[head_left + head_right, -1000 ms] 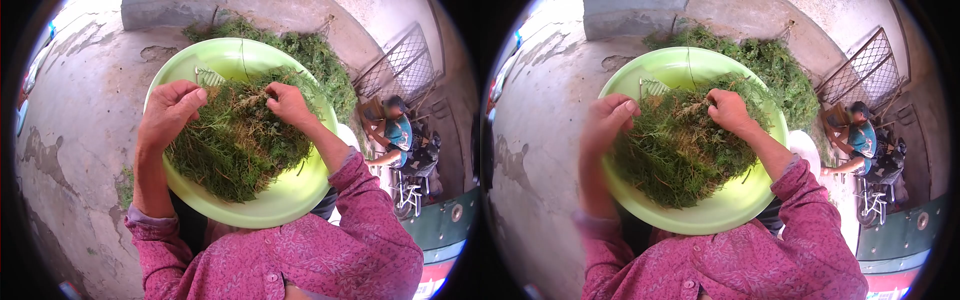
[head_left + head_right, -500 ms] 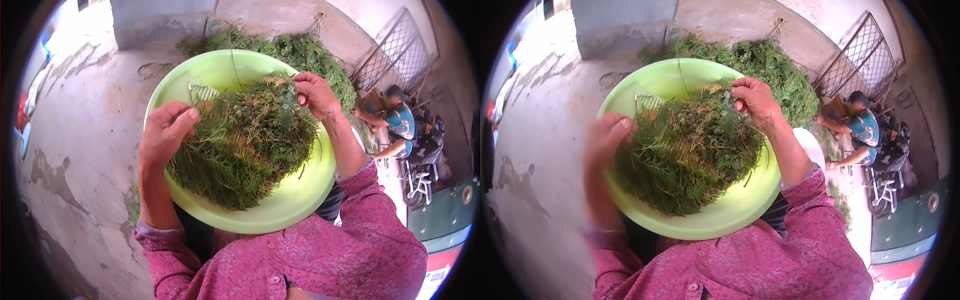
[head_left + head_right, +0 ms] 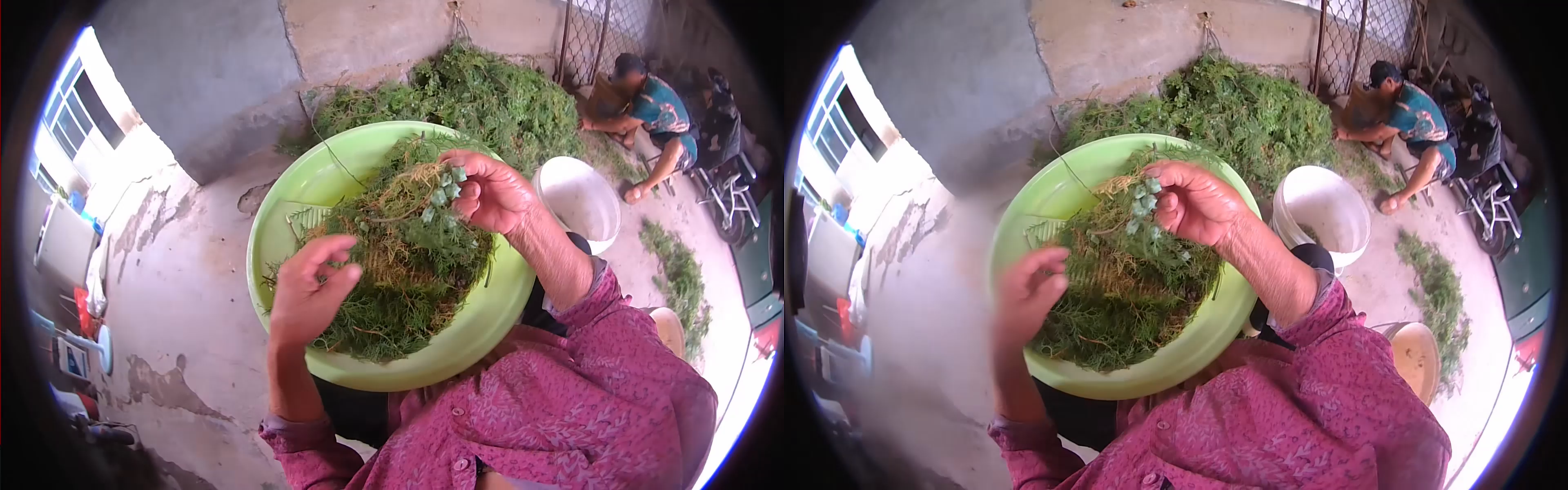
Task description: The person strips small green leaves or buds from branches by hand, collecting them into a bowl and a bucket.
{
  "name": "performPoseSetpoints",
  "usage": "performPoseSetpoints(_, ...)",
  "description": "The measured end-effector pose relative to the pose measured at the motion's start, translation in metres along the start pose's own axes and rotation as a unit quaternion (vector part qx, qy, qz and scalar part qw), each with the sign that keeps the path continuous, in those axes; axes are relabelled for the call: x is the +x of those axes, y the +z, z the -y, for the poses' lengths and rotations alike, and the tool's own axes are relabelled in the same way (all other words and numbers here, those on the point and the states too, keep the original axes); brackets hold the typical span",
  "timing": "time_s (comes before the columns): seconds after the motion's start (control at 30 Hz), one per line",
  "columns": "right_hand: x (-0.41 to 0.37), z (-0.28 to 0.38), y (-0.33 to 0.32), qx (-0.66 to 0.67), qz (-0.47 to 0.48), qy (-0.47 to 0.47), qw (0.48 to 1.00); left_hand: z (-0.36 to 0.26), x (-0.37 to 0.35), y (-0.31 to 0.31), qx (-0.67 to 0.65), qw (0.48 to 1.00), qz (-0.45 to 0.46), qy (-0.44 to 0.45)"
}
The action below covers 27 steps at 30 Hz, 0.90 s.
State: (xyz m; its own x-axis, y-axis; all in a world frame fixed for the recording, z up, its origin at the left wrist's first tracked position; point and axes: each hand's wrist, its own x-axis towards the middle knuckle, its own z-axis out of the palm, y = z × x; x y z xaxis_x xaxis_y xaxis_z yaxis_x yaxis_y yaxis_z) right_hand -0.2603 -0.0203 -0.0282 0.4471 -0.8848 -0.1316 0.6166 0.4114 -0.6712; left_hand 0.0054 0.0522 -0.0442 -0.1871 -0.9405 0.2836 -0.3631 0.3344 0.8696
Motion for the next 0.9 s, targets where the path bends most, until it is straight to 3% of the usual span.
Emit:
performPoseSetpoints(0.1, -0.016, -0.014, -0.002, 0.108, 0.076, 0.040, 0.990, -0.003, 0.014, 0.037, 0.098, 0.992, 0.015, 0.080)
performPoseSetpoints(0.17, -0.020, -0.023, -0.006, 0.144, 0.072, 0.035, 0.986, -0.011, 0.017, 0.058, 0.149, 0.982, 0.016, 0.119)
performPoseSetpoints(0.23, -0.025, -0.031, -0.010, 0.206, 0.147, 0.062, 0.966, -0.022, 0.016, 0.077, 0.228, 0.960, -0.030, 0.161)
performPoseSetpoints(0.27, -0.028, -0.035, -0.012, 0.227, 0.128, 0.063, 0.963, -0.027, 0.017, 0.084, 0.260, 0.946, -0.055, 0.185)
performPoseSetpoints(0.43, -0.041, -0.039, -0.030, 0.256, 0.117, 0.055, 0.958, -0.014, 0.015, 0.105, 0.203, 0.959, -0.045, 0.192)
performPoseSetpoints(0.5, -0.045, -0.032, -0.039, 0.146, 0.052, -0.013, 0.988, -0.014, 0.011, 0.116, -0.006, 0.995, -0.065, 0.079)
performPoseSetpoints(0.57, -0.049, -0.029, -0.045, 0.089, 0.041, -0.051, 0.994, -0.019, 0.006, 0.118, 0.021, 0.993, -0.058, 0.096)
performPoseSetpoints(0.6, -0.052, -0.027, -0.044, -0.077, -0.014, -0.119, 0.990, -0.026, 0.002, 0.116, 0.075, 0.994, -0.034, 0.076)
performPoseSetpoints(0.63, -0.054, -0.026, -0.044, -0.241, -0.069, -0.181, 0.951, -0.032, -0.002, 0.114, 0.127, 0.990, -0.010, 0.056)
performPoseSetpoints(0.67, -0.045, -0.034, -0.057, -0.385, -0.114, -0.334, 0.853, -0.034, -0.006, 0.112, 0.130, 0.990, -0.006, 0.054)
performPoseSetpoints(0.77, -0.040, -0.017, -0.066, -0.308, -0.153, -0.336, 0.877, -0.039, -0.009, 0.103, 0.062, 0.998, -0.012, -0.014)
performPoseSetpoints(0.8, -0.048, -0.004, -0.066, -0.252, -0.093, -0.252, 0.930, -0.039, -0.007, 0.099, 0.027, 0.998, -0.010, -0.052)
performPoseSetpoints(0.83, -0.050, -0.002, -0.063, -0.247, -0.090, -0.248, 0.933, -0.040, -0.010, 0.095, -0.008, 0.995, -0.010, -0.094)
performPoseSetpoints(0.87, -0.051, -0.002, -0.060, -0.155, -0.035, -0.175, 0.972, -0.049, -0.008, 0.100, -0.105, 0.989, -0.012, -0.104)
performPoseSetpoints(0.9, -0.050, -0.001, -0.059, -0.063, 0.021, -0.103, 0.993, -0.049, -0.009, 0.099, -0.100, 0.989, -0.014, -0.105)
